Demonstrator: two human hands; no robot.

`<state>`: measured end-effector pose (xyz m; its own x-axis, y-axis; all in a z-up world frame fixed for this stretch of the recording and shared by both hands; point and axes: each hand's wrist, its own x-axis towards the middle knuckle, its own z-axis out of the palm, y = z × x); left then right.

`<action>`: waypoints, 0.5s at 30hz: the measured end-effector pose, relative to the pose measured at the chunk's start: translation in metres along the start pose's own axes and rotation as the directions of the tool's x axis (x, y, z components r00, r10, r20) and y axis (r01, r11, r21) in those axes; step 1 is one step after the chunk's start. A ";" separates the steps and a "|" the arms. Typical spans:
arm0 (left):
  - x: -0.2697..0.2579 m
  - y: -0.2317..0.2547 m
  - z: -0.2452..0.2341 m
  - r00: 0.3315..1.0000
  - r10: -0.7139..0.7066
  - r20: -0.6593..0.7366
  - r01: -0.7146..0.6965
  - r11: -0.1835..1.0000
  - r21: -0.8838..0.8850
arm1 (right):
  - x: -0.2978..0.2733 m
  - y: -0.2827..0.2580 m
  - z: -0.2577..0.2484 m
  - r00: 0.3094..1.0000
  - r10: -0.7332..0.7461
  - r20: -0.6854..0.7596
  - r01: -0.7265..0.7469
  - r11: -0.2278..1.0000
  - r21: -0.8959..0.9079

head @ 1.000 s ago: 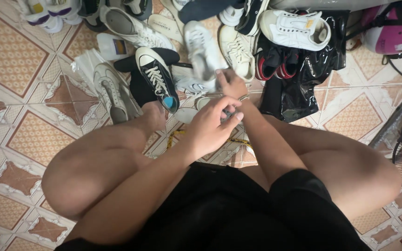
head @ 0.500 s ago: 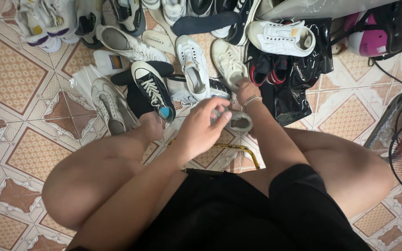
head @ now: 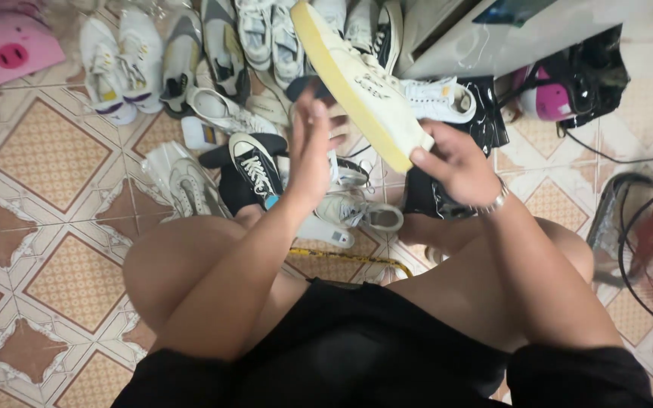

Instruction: The recorder is lacing white sneakers and examining various other shoes in a storage area.

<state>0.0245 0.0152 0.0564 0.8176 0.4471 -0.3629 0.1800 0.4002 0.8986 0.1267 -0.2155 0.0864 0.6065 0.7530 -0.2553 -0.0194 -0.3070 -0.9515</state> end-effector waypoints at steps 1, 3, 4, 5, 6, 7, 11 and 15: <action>-0.003 0.002 0.003 0.987 0.107 0.116 -0.097 0.991 -0.087 | -0.007 -0.018 0.005 1.000 -0.019 0.000 0.019 0.994 0.112; -0.013 0.004 0.006 0.952 0.211 0.222 -0.175 0.969 -0.173 | -0.022 -0.032 0.015 0.999 -0.034 0.000 0.033 0.972 0.232; -0.017 0.005 0.008 0.916 0.291 0.275 -0.230 0.945 -0.233 | -0.027 -0.029 0.016 0.994 -0.109 -0.007 0.108 0.970 0.216; -0.019 0.005 0.010 0.871 0.370 0.324 -0.279 0.914 -0.295 | -0.030 -0.026 0.017 0.983 -0.183 -0.014 0.182 0.963 0.199; -0.018 -0.003 0.009 0.870 0.370 0.325 -0.280 0.914 -0.292 | -0.029 -0.025 0.018 0.982 -0.186 -0.015 0.185 0.962 0.201; -0.016 -0.010 0.009 0.872 0.368 0.325 -0.277 0.915 -0.292 | -0.028 -0.023 0.020 0.965 -0.261 -0.011 0.261 0.961 0.093; -0.012 -0.018 0.009 0.917 0.285 0.279 -0.192 0.929 -0.316 | -0.019 -0.044 0.024 0.932 -0.363 0.005 0.357 0.912 -0.204; -0.007 0.000 0.016 0.928 0.279 0.248 -0.188 0.923 -0.336 | -0.006 -0.028 0.027 0.945 -0.326 -0.024 0.324 0.944 -0.066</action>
<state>0.0280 -0.0007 0.0628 0.9443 0.3281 -0.0250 -0.1709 0.5541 0.8147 0.1023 -0.1961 0.1098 0.5985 0.7978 0.0731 0.2304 -0.0840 -0.9695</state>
